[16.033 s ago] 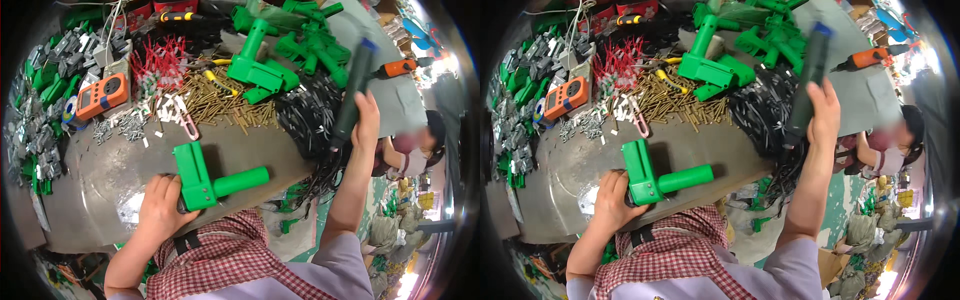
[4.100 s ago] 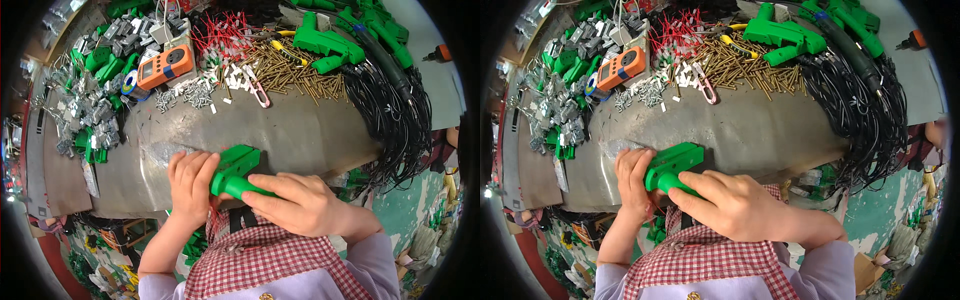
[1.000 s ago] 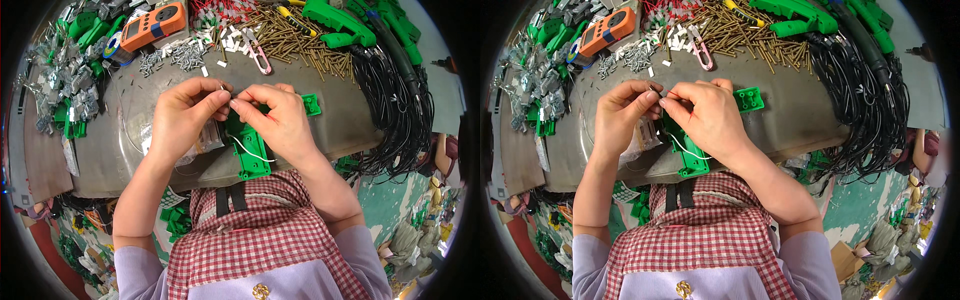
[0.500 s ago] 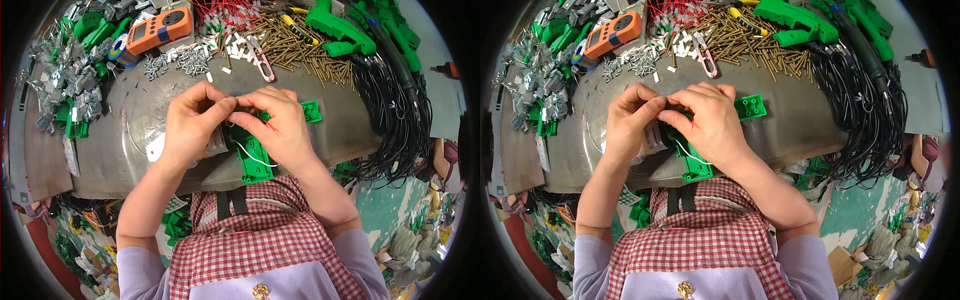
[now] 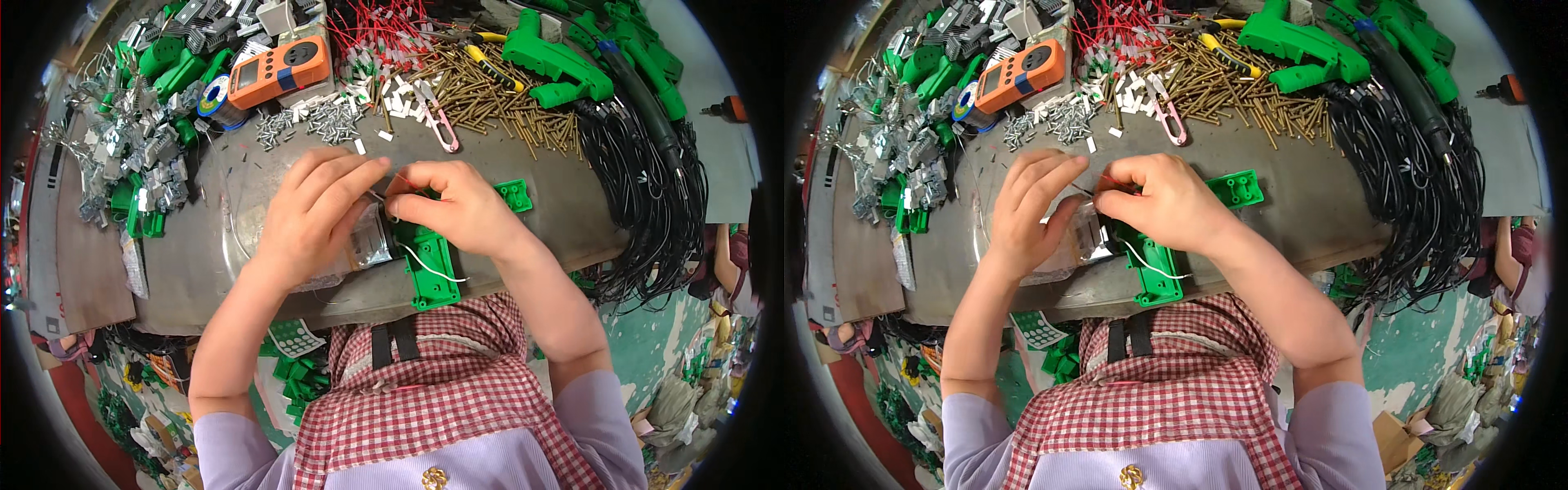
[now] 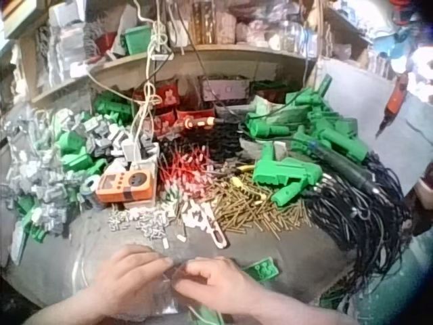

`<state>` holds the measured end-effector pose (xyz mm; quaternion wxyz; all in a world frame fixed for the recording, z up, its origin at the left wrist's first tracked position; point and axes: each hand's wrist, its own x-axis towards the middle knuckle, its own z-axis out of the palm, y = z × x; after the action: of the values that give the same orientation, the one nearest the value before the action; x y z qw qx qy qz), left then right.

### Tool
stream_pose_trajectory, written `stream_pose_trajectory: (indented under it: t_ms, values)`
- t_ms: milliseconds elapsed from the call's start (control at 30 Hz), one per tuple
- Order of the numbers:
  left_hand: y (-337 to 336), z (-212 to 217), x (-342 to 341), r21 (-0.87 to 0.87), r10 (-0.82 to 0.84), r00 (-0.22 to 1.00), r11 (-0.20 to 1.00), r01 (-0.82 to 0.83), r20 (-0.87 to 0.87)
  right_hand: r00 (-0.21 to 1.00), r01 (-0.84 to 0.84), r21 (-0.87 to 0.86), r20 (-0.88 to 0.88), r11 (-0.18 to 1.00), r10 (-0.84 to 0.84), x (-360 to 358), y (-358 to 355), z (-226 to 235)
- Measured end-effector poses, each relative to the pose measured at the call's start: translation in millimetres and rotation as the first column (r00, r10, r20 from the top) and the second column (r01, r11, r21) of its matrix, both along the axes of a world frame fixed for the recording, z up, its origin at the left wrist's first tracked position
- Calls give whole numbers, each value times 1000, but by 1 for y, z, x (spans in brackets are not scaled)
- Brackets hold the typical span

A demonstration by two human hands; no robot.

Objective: Assembling the internal components, wiring, and housing of a handheld green plastic device, including soldering wires to a circuit board.

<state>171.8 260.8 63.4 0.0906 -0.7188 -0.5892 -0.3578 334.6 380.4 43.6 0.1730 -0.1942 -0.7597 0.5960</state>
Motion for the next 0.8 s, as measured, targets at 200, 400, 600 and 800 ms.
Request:
stream_pose_trajectory:
  t_ms: [200, 400, 600, 800]
  values:
    - [1, 7, -17, 4, -168, 935, 984, 178, -314, 973, -204, -246, 57, 948, 224, -1, 9, 9]
    - [1, 12, -15, 64, -124, 874, 983, 174, -470, 991, -136, -151, -33, 979, 132, -8, 5, 0]
    - [3, 18, -13, 134, -37, 824, 982, 136, -565, 990, -144, -213, -21, 966, 143, -10, 8, 5]
    - [6, 10, 6, -242, 61, 993, 970, -35, 101, 964, 210, 799, -265, 563, 18, -10, -13, -2]
